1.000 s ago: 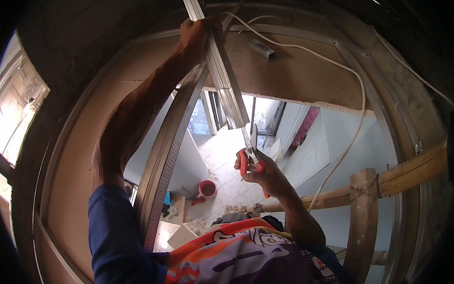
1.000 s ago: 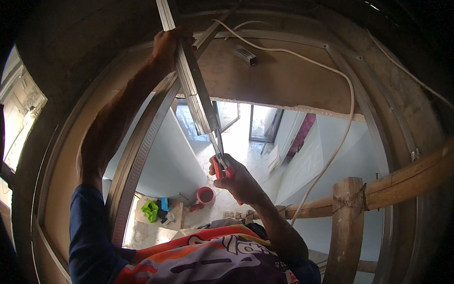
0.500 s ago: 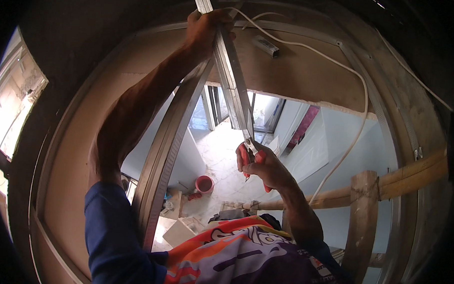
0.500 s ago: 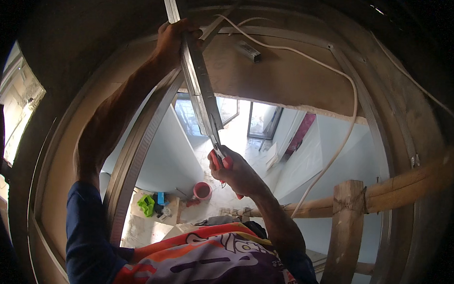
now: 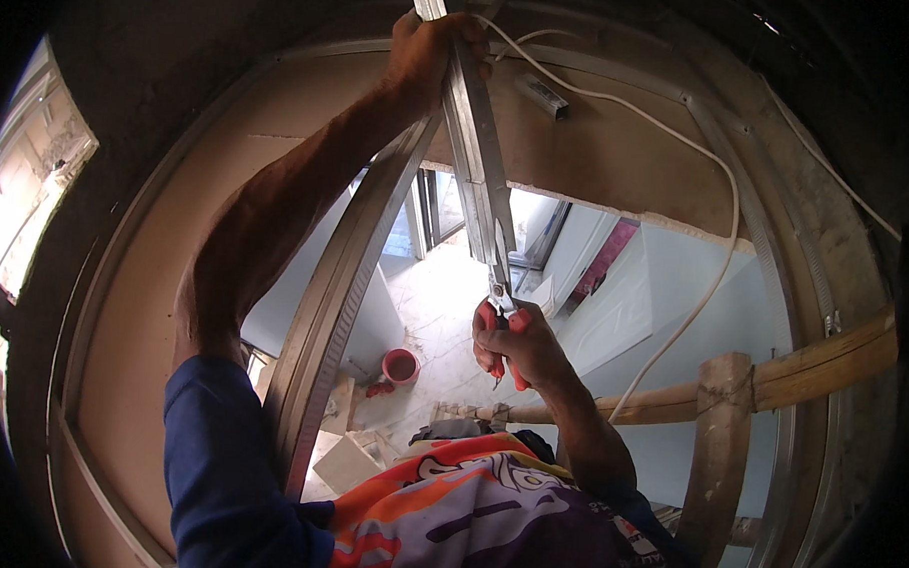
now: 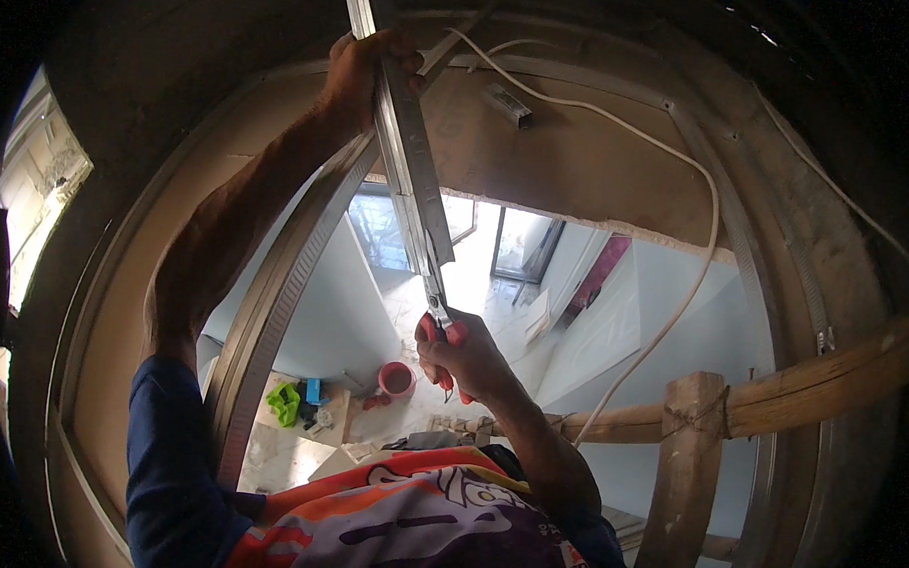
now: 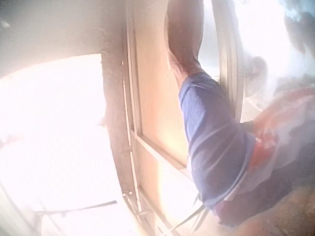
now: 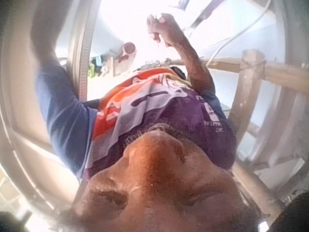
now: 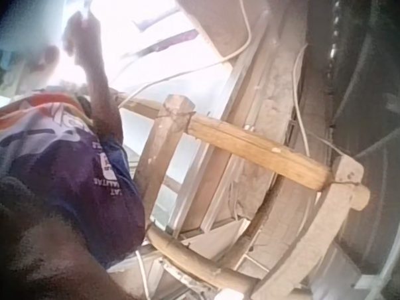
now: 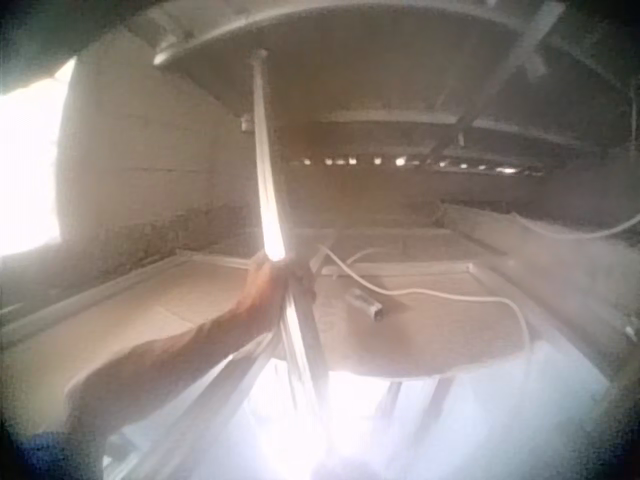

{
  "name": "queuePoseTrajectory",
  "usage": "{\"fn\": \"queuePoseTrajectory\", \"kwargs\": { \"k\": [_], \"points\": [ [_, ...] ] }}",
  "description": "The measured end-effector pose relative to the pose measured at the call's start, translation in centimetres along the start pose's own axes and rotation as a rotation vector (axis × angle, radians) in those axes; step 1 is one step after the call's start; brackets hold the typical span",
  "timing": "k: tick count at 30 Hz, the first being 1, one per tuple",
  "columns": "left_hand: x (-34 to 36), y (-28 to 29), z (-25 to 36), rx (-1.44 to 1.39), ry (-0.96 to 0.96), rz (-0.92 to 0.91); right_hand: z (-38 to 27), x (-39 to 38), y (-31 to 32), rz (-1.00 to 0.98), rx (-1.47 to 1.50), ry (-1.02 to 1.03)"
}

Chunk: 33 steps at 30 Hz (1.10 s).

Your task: The person uses shears to cut through a metal ceiling track while standing on a scaffold.

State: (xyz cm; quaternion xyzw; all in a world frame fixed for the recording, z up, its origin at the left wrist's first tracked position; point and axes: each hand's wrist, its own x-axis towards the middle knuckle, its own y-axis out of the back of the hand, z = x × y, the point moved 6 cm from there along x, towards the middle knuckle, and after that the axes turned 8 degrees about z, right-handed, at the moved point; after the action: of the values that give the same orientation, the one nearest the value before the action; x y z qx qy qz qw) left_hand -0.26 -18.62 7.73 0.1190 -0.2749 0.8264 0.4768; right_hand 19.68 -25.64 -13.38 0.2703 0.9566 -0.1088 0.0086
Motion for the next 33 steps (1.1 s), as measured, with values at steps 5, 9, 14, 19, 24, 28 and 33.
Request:
{"fn": "queuePoseTrajectory", "kwargs": {
  "k": [5,9,14,19,24,28,33],
  "points": [
    [-0.2,-0.8,0.0,-0.078,-0.023,-0.057,0.2,-0.3,0.1,0.017,0.042,0.002],
    [-0.2,-0.5,0.5,0.038,-0.028,-0.016,-0.1,0.4,-0.1,0.05,-0.046,0.056],
    [-0.5,-0.1,0.6,-0.045,-0.037,-0.089,0.2,1.1,0.6,0.135,-0.187,0.132],
    [-0.1,-1.1,0.9,0.254,-0.121,0.148,0.0,1.7,2.7,0.392,-0.548,0.382],
    [-0.7,0.0,2.4,0.489,-0.119,0.246,-1.0,0.8,1.5,0.464,-0.761,0.428],
    [1.0,2.0,1.7,0.272,-0.143,0.265,-1.8,-0.6,0.2,0.488,-0.893,0.498],
    [2.4,2.5,1.2,0.108,-0.056,0.157,0.6,-0.7,1.5,0.282,-0.527,0.354]
  ]
}}
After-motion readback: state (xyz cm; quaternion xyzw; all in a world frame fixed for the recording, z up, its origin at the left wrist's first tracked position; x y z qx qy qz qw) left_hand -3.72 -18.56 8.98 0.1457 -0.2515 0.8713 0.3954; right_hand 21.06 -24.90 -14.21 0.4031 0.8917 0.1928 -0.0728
